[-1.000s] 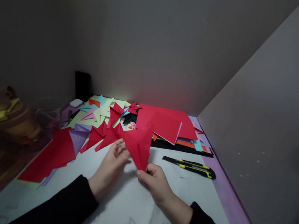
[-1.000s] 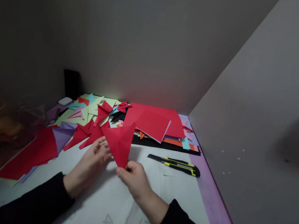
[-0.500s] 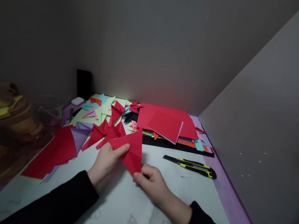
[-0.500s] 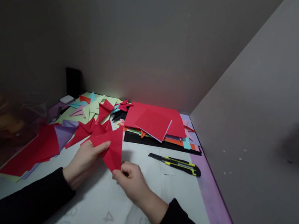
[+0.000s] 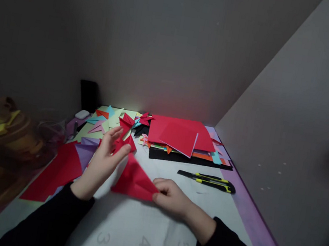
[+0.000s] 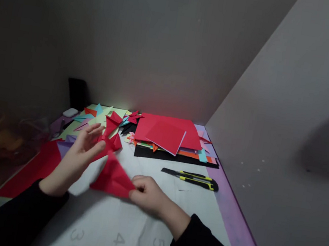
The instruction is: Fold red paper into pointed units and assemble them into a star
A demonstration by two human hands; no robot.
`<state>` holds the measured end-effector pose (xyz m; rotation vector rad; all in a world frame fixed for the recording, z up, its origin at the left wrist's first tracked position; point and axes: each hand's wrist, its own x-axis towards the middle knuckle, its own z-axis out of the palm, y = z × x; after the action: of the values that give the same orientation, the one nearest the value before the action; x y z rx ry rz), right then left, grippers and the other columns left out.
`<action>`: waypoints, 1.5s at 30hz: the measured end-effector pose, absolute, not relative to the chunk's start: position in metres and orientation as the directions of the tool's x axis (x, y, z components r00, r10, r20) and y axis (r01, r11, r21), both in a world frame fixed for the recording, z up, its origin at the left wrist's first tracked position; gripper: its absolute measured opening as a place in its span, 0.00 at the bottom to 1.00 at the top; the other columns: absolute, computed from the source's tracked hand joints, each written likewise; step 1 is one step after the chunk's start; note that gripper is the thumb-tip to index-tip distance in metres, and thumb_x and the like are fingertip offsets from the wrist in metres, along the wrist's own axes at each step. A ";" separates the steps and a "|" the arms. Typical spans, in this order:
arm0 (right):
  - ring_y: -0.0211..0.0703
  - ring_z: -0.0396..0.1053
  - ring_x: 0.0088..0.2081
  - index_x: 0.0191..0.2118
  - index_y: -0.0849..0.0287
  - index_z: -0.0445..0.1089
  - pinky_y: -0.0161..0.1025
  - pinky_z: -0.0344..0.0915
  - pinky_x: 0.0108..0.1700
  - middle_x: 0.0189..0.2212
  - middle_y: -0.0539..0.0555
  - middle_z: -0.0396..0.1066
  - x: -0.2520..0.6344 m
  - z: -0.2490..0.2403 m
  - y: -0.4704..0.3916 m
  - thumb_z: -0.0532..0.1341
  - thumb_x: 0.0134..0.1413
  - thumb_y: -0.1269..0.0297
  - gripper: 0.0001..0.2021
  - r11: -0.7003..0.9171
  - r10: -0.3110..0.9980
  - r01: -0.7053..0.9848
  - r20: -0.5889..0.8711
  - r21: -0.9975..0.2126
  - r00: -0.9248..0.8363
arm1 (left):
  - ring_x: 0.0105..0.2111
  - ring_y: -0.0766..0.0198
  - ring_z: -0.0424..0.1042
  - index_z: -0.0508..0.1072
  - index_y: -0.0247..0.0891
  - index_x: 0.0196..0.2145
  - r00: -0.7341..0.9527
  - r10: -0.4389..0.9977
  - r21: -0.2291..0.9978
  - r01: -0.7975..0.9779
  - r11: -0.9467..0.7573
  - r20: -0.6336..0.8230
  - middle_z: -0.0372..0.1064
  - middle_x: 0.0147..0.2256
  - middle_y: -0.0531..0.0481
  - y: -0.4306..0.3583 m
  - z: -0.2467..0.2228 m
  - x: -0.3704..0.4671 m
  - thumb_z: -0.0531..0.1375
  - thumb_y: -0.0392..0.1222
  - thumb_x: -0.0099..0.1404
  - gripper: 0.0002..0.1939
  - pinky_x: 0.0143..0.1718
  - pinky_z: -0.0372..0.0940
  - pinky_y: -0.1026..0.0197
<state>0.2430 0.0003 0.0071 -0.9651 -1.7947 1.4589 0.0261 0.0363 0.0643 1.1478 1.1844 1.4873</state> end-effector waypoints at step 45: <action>0.41 0.73 0.33 0.30 0.53 0.78 0.37 0.70 0.35 0.30 0.51 0.75 0.252 -0.010 0.008 0.67 0.46 0.68 0.03 0.221 0.975 -0.133 0.222 -0.966 0.006 | 0.34 0.62 0.75 0.79 0.43 0.40 0.535 0.735 0.777 0.211 -0.593 0.416 0.77 0.35 0.46 0.030 0.038 0.024 0.62 0.34 0.60 0.11 0.35 0.69 0.62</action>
<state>0.2517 0.0082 -0.0096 -0.9445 -1.2154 1.1095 0.0242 0.0299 0.0375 2.0956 0.7627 0.9950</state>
